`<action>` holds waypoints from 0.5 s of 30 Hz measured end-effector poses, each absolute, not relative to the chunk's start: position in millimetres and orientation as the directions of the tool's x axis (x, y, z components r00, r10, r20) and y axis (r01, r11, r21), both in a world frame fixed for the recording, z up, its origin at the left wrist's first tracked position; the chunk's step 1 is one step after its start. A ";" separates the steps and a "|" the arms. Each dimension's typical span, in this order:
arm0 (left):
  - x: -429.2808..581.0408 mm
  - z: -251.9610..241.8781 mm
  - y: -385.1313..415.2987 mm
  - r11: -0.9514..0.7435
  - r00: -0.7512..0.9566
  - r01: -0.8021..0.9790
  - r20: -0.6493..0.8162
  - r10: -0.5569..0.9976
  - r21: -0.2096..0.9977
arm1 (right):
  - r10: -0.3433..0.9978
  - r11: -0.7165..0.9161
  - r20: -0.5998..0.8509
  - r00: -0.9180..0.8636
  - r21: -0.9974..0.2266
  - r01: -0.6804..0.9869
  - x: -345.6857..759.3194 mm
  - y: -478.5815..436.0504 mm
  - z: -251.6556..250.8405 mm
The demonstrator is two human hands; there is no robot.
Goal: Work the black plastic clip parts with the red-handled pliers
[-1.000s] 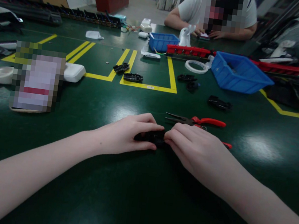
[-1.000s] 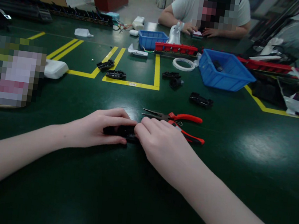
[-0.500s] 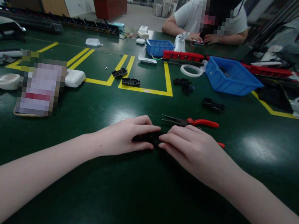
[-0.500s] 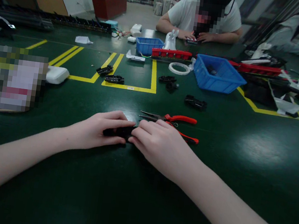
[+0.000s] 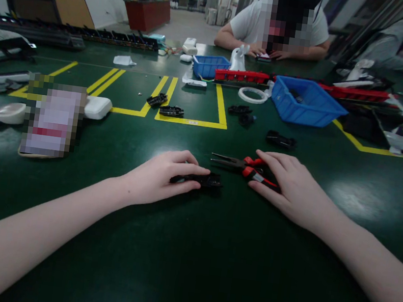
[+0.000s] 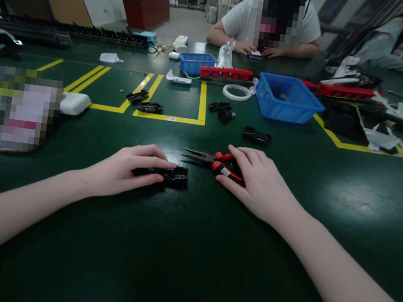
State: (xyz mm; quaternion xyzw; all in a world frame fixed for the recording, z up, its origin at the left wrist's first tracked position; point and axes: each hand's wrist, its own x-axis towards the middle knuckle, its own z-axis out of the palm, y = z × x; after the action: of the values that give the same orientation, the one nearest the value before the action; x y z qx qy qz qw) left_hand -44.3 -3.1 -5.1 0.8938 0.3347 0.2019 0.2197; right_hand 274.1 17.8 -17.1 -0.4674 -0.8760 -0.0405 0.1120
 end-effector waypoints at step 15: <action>-46.1 -3.7 -3.2 -0.705 0.732 0.539 0.158 0.663 0.461 | 0.722 0.638 0.414 -0.554 -0.088 0.765 278.2 -2.3 5.2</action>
State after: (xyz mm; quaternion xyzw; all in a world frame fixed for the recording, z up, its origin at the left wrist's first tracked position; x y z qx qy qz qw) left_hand -46.1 -3.2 -3.7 0.9097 0.3302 0.1581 0.1962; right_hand 278.2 -2.3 5.2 -0.4226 -0.8801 -0.0513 0.2103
